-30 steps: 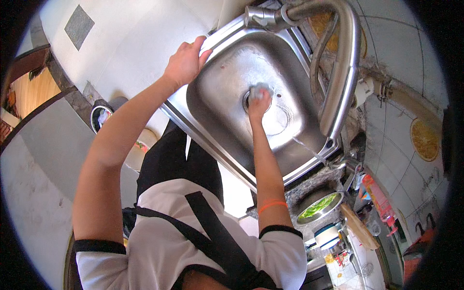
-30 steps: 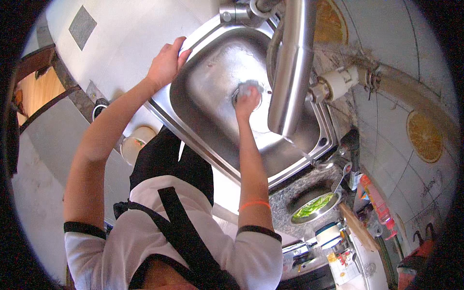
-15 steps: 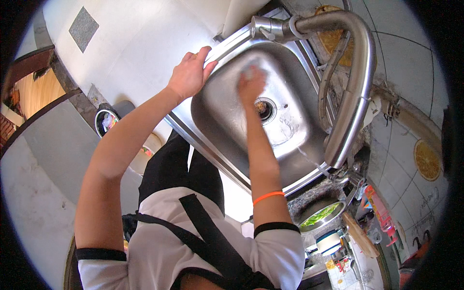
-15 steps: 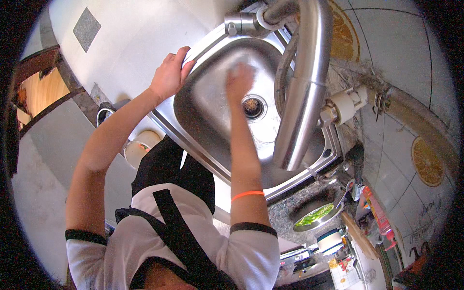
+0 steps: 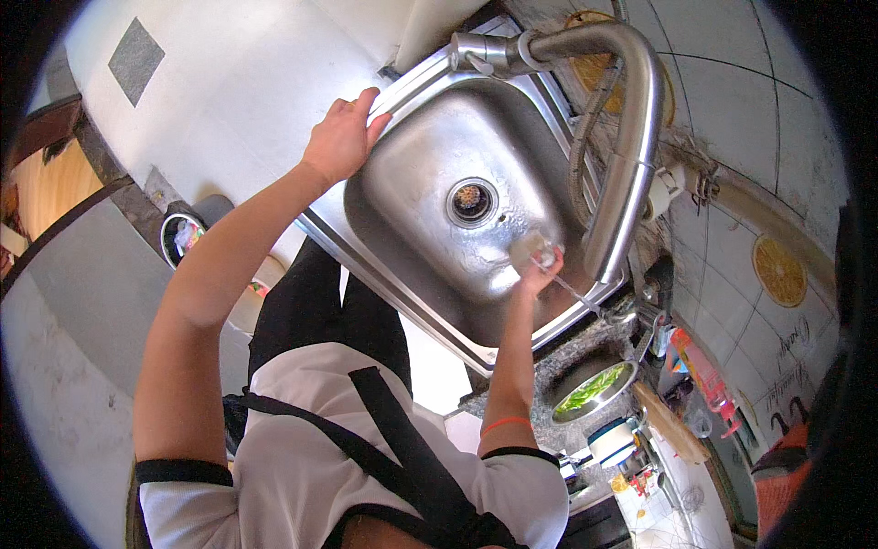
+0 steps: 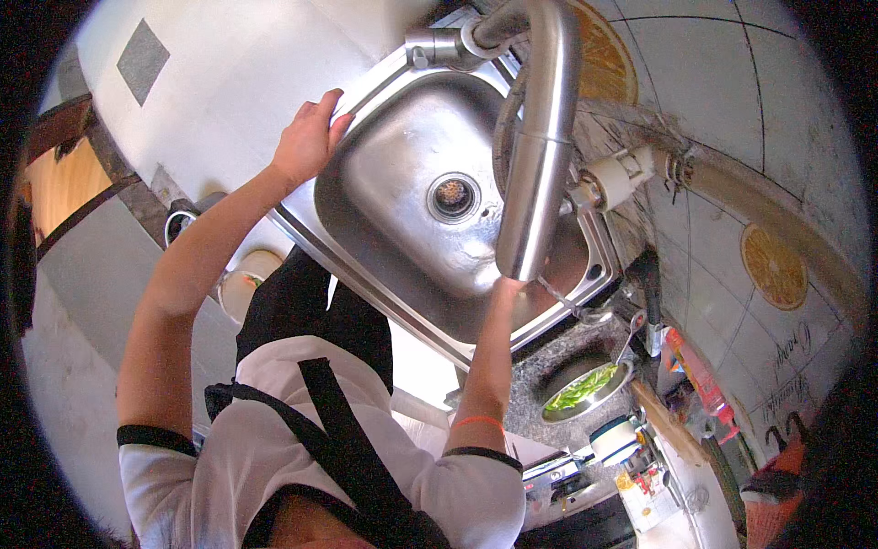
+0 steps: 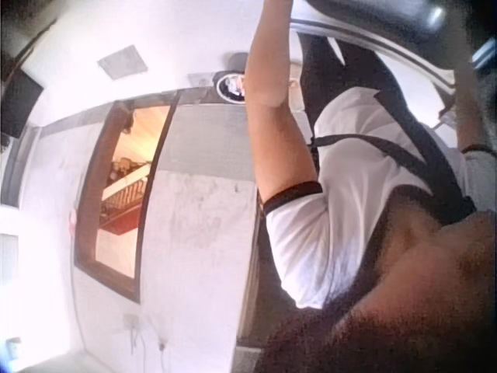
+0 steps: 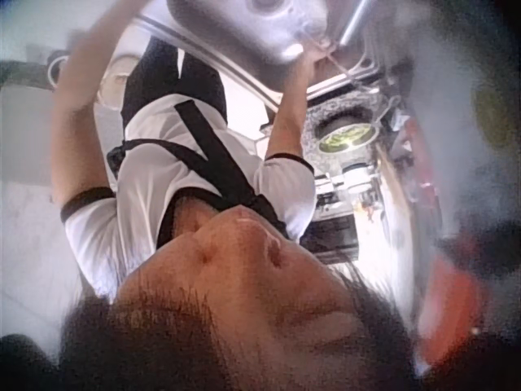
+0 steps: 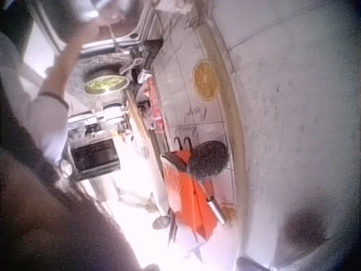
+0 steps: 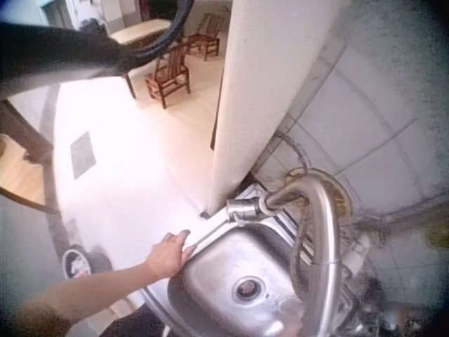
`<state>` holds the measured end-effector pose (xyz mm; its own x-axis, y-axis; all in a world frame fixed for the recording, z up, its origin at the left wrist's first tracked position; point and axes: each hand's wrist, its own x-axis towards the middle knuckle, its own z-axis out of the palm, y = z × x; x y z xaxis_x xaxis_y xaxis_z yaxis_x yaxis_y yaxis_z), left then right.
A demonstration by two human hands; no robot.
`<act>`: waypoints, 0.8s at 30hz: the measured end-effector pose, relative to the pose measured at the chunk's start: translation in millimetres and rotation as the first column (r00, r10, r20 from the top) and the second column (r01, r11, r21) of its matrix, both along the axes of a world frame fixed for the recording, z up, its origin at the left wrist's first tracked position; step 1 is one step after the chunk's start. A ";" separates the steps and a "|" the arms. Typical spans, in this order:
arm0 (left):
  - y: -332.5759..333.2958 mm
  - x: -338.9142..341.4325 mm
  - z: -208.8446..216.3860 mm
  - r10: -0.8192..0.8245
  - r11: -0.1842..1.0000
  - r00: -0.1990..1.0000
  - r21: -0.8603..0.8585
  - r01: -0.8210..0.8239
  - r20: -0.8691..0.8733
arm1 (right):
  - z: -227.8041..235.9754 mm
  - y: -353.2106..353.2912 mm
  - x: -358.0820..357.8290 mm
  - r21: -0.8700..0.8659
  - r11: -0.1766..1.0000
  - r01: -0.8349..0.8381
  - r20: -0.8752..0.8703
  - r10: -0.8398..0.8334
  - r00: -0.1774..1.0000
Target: The person scrubs a stainless steel sink with a cloth, wipes a wooden table, and then cleans the counter around a porcelain basin before rinsing the cloth.
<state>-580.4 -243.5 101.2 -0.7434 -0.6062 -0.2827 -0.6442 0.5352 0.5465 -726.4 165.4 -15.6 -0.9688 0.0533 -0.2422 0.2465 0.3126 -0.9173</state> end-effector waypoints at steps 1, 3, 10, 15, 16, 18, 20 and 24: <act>0.8 -4.7 6.4 -0.010 1.000 1.000 0.016 0.010 0.019 | -34.5 38.3 -10.9 0.078 0.997 0.018 -0.069 -0.012 0.998; -0.2 -6.8 5.7 -0.033 0.999 0.999 0.014 0.032 0.027 | -74.6 44.0 -17.7 0.467 0.882 -0.059 -0.139 0.139 0.980; 0.4 -4.1 2.2 -0.018 1.000 1.000 0.000 0.018 0.010 | 10.4 -119.2 25.2 0.009 0.989 -0.151 0.244 0.144 0.959; -1.3 -0.2 3.3 -0.006 1.000 1.000 -0.028 0.007 0.027 | 51.7 -45.2 -5.5 0.569 0.706 -0.422 -0.043 0.538 0.842; -1.2 -1.6 4.1 -0.014 0.999 1.000 -0.029 0.015 0.018 | 26.2 -0.7 -23.7 0.773 0.521 -0.363 -0.050 0.620 0.783; 1.5 -2.3 2.2 -0.027 0.999 1.000 -0.038 0.027 0.013 | -31.3 49.5 -28.3 0.869 0.440 -0.225 0.072 0.339 0.938; 2.2 -2.5 -0.7 -0.018 0.997 1.000 -0.072 0.020 0.023 | -51.7 -0.2 -17.9 0.897 0.426 -0.118 0.017 0.234 0.972; -0.2 -0.2 5.5 -0.014 1.000 0.999 -0.003 0.014 0.044 | -13.8 -177.9 -16.0 0.802 0.592 -0.076 0.015 0.108 0.994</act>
